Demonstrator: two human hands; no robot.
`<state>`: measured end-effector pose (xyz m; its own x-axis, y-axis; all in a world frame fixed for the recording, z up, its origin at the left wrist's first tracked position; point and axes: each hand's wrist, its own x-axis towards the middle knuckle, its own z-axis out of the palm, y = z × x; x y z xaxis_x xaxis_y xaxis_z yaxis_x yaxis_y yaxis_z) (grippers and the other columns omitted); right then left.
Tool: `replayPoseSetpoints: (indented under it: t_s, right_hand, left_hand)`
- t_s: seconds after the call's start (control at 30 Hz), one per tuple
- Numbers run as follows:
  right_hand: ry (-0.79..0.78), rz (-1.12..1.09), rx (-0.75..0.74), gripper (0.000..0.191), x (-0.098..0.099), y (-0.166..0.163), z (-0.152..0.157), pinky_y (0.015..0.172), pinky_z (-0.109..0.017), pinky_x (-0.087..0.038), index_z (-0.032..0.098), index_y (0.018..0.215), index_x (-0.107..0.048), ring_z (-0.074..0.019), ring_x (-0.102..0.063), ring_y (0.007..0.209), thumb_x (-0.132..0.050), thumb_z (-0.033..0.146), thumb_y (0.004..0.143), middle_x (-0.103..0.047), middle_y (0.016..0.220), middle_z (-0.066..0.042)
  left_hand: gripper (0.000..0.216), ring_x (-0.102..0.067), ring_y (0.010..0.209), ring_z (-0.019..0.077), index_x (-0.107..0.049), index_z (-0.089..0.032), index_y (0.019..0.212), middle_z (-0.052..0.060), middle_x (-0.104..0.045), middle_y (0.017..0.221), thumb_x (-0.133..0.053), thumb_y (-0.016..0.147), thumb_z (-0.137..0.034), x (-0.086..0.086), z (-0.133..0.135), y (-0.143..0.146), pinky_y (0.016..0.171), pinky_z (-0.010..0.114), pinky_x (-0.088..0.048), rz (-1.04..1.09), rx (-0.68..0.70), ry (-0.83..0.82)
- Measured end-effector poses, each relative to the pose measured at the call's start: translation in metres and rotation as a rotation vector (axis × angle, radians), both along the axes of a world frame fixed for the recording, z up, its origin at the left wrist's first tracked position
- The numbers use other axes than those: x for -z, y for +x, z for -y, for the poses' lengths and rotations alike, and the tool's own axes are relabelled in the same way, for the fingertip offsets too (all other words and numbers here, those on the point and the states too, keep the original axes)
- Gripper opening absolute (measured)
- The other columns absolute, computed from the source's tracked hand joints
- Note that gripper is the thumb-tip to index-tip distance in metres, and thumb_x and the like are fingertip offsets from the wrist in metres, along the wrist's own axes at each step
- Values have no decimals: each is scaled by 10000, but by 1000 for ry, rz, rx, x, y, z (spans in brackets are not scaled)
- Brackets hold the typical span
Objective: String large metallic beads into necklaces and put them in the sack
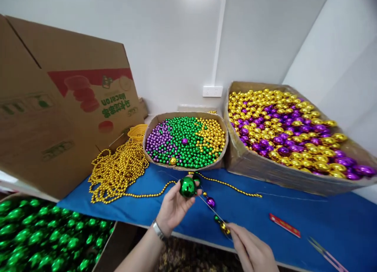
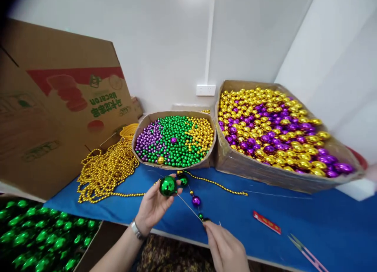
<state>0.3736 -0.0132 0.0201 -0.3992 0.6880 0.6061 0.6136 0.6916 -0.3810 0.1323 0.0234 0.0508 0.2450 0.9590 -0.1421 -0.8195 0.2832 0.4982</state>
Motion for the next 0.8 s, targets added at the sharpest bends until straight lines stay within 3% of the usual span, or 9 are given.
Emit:
replayPoseSetpoints:
  t_s: [0.2, 0.47, 0.67, 0.8]
  right_hand:
    - [28, 40, 21, 257, 6, 1, 3, 634, -242, -557, 180, 1061, -594, -170, -699, 733, -378, 214, 928, -724, 885, -50]
    - [-24, -2, 18, 260, 11, 0, 1, 659, -240, -560, 195, 1050, -608, -175, -700, 756, -385, 238, 925, -725, 886, -51]
    - [-320, -155, -52, 242, 15, -6, 2, 696, -169, -540, 209, 996, -610, -149, -693, 817, -387, 280, 934, -714, 939, -62]
    - [-445, -178, -87, 223, 18, -4, 2, 712, -163, -531, 213, 1032, -593, -150, -685, 864, -406, 283, 933, -708, 964, -63]
  left_hand:
    - [434, -644, 925, 247, -441, -126, 1263, 157, -629, 1057, -425, 909, -376, -2, 2, 9, 690, 254, -532, 64, -10, -65]
    - [376, -640, 930, 264, -490, -153, 1220, 147, -610, 1111, -492, 886, -325, 0, 10, 20, 710, 285, -520, -82, -13, 52]
    - [510, -598, 1021, 306, -496, -181, 1220, 140, -581, 1153, -687, 751, -248, 6, 23, 35, 750, 316, -504, -158, 105, 184]
    - [536, -586, 1047, 325, -489, -180, 1224, 147, -574, 1165, -698, 741, -284, 9, 25, 38, 764, 324, -500, -137, 141, 187]
